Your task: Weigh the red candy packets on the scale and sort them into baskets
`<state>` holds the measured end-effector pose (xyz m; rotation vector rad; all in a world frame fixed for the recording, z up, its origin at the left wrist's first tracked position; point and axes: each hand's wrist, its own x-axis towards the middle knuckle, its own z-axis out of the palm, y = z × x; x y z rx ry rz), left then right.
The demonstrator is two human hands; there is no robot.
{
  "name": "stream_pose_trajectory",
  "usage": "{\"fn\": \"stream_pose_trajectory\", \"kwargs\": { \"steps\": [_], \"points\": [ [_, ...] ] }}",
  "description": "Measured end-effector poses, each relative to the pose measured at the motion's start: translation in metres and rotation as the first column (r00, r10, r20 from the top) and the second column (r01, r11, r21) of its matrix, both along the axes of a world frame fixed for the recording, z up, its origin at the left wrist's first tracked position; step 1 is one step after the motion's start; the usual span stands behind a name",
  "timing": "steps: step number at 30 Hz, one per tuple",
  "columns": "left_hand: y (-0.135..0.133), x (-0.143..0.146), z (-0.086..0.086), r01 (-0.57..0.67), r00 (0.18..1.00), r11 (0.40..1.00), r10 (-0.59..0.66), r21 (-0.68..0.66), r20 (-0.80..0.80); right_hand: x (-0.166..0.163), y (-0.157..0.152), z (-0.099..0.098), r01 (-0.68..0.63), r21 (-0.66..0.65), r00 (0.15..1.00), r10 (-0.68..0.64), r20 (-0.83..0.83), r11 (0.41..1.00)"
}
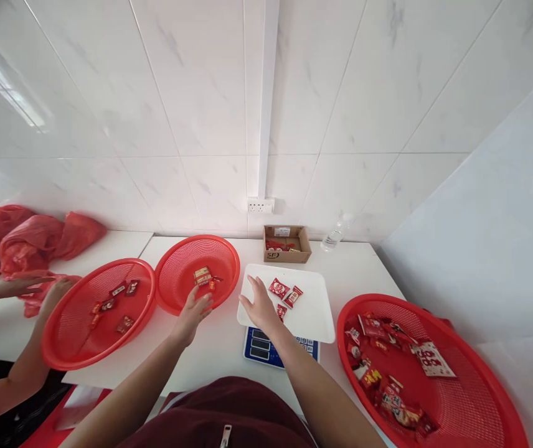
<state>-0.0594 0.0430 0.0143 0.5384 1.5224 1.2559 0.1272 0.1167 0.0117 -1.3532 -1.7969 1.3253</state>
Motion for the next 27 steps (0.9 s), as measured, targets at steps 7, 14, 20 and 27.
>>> {"fn": "stream_pose_trajectory", "kwargs": {
  "steps": [7, 14, 20, 27],
  "points": [
    [-0.034, 0.001, -0.018, 0.219, 0.966, 0.967, -0.234, -0.13, -0.112, 0.065, -0.017, -0.062, -0.162, 0.205, 0.722, -0.025, 0.691, 0.965],
    [-0.029, 0.015, -0.011, 0.313, 0.935, 0.937, -0.333, -0.157, -0.125, 0.068, 0.005, -0.07, 0.065, 0.163, 0.904, -0.127, 0.408, 0.984],
    [-0.025, 0.023, -0.012, 0.399, 0.898, 0.904, -0.419, -0.155, -0.134, 0.032, 0.031, -0.028, 0.154, 0.07, 0.971, -0.138, -0.193, 0.986],
    [-0.031, 0.016, -0.015, 0.349, 0.919, 0.923, -0.371, -0.164, -0.131, 0.054, 0.046, -0.056, -0.007, 0.225, 0.72, -0.151, 0.677, 0.974]
  ]
}}
